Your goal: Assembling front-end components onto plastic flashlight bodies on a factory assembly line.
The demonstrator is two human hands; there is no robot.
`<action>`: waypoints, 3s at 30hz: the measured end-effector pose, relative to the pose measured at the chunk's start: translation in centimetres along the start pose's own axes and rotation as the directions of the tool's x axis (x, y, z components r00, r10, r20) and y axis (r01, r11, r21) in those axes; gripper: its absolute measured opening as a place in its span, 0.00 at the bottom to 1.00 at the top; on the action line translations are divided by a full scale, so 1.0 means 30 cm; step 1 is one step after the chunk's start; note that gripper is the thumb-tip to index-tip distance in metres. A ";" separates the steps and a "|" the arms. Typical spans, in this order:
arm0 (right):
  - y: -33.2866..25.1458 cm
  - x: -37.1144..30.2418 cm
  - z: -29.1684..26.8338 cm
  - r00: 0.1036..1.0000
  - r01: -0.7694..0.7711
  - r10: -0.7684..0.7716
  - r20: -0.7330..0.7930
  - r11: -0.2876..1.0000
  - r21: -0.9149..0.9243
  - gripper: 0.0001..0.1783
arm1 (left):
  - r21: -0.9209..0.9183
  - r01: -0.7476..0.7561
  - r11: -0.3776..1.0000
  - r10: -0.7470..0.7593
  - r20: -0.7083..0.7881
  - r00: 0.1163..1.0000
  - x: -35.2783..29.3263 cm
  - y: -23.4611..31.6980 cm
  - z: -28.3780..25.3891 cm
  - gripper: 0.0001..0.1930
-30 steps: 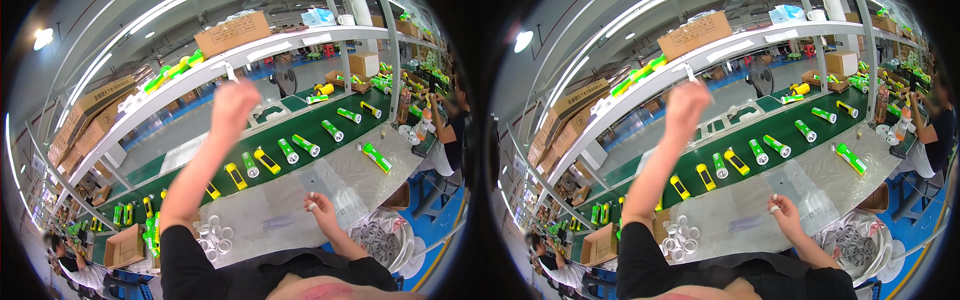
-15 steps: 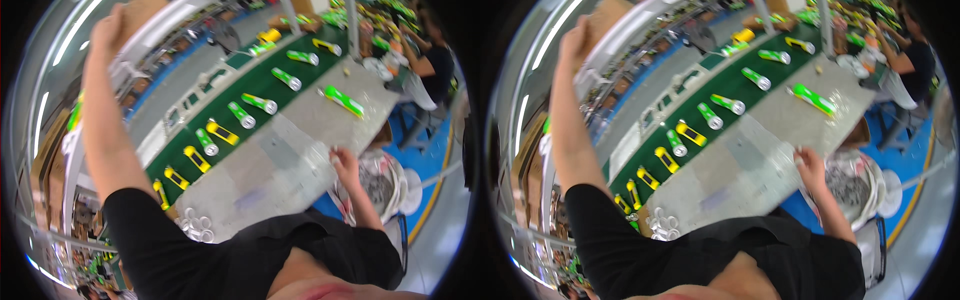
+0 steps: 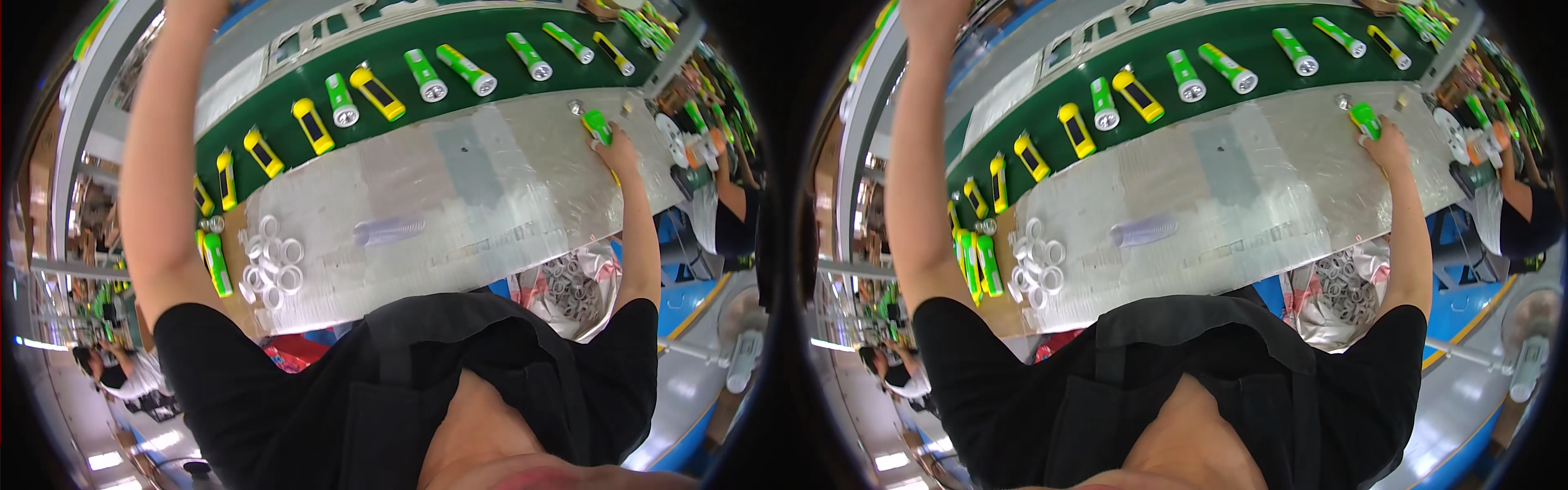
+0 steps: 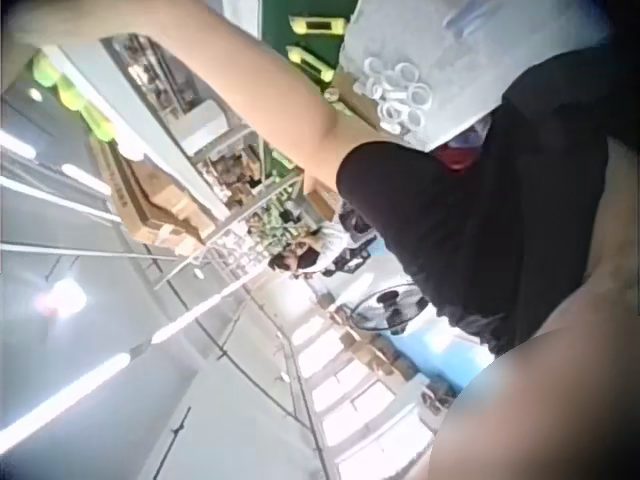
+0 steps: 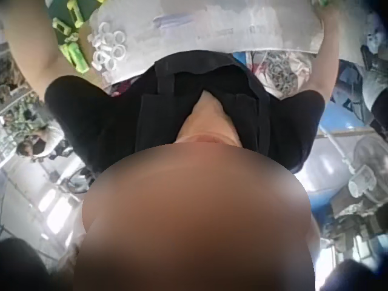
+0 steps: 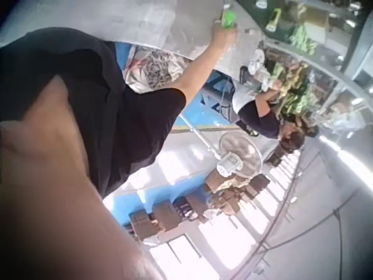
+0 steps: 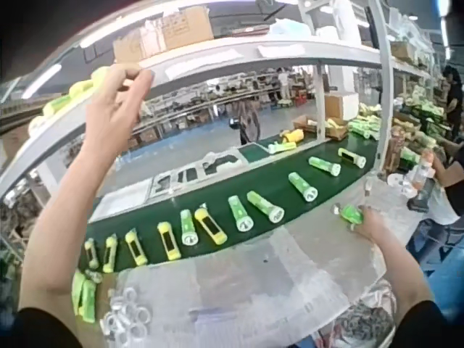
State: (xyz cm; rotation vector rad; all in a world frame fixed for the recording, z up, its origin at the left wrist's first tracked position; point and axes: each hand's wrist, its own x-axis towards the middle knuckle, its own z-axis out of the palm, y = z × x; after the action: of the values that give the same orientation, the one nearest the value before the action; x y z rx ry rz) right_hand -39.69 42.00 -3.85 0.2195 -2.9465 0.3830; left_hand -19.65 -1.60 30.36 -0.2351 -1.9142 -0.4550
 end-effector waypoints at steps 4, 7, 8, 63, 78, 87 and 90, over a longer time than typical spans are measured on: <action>0.067 0.040 0.039 0.997 0.062 -0.062 0.037 0.998 -0.002 0.37 | -0.143 -0.067 0.987 0.124 0.440 0.889 -0.448 -0.034 -0.015 0.07; -0.068 0.014 0.009 0.992 0.128 -0.127 -0.016 0.982 0.137 0.34 | -0.254 0.466 0.848 -0.227 0.621 0.750 -0.773 -0.002 0.031 0.08; -0.120 -0.017 0.013 0.978 0.203 -0.185 -0.094 0.952 0.228 0.35 | -0.213 0.637 0.741 -0.342 0.697 0.630 -0.866 0.013 0.062 0.12; -1.089 -0.971 -0.010 0.638 -0.475 -0.705 0.311 -0.041 0.879 0.23 | -0.214 0.583 0.784 -0.423 0.503 0.753 -1.253 -0.012 -0.301 0.23; -1.155 -1.040 -0.021 0.495 -0.423 -0.820 0.288 0.062 0.904 0.27 | -0.370 0.356 0.858 -0.197 0.402 0.894 -1.274 0.068 -0.395 0.15; -1.213 -1.050 -0.008 0.407 -0.503 -0.861 0.306 0.069 0.862 0.24 | -0.287 0.280 0.916 -0.193 0.297 0.935 -1.301 0.067 -0.429 0.16; -1.258 -1.011 0.012 0.430 -0.336 -0.896 0.110 -0.046 0.941 0.21 | -0.296 0.304 0.906 -0.227 0.267 0.937 -1.255 0.065 -0.445 0.18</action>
State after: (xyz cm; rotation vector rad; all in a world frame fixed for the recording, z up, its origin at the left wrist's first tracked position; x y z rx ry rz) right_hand -3.88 9.58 -0.53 1.8608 -1.9531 2.9815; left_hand 6.68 -3.55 0.32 -0.2534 -2.0959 -0.9787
